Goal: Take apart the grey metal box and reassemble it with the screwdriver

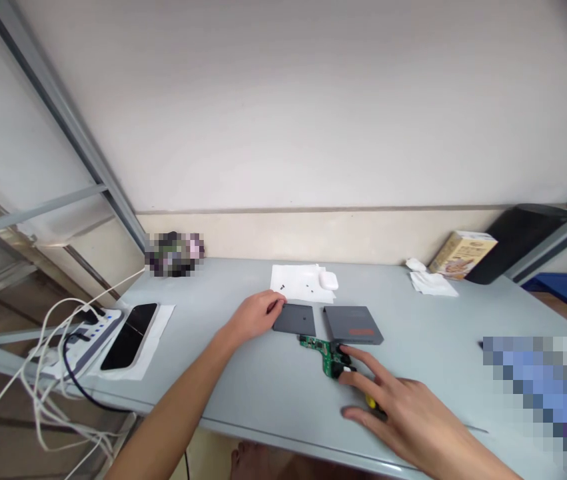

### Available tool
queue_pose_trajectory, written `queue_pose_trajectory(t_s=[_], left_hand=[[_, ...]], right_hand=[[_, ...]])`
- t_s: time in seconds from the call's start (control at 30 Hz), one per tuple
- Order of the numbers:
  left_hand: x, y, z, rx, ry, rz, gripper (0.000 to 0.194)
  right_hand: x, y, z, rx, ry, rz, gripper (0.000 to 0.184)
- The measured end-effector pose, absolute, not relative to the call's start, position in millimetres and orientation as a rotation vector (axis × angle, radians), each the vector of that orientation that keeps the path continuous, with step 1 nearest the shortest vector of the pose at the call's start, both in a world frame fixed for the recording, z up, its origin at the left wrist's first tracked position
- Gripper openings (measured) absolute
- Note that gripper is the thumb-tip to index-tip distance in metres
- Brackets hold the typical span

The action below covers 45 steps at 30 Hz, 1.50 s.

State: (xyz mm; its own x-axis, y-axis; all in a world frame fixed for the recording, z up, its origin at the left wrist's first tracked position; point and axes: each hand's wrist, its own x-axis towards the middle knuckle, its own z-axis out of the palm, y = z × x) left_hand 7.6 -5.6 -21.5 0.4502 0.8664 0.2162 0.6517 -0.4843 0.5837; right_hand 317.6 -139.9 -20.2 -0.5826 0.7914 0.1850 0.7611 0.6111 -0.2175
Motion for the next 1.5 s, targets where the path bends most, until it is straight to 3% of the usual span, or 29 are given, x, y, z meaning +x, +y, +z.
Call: queue_pose_trajectory(t_s=[0.1,0.3,0.6,0.97,1.2,1.5], left_hand=[[8,-6,-21,2.273,1.259,0.698,0.028],[7,-5,-21,2.281,1.248,0.693,0.028],[8,-8,-18,2.318,1.257,0.654,0.03],[8,-9,-17,2.283,1.393,0.583,0.039],[7,-5,-21,2.286,1.346,0.655,0.033],[7,-5,-20,2.316,1.291,0.646,0.035]], right_hand=[[320,-136,-21,-1.327,-2.595,0.228,0.022],[320,-127,-22,-1.377,-2.538,0.276,0.034],[325,-128,-14,-1.25,-2.541,0.27,0.023],[302,-82,16,-1.269,-2.569,0.117,0.027],[269,-51,25,-1.244,-2.64,0.2,0.023],[274,-45,4,-1.304,-2.512,0.204,0.027]])
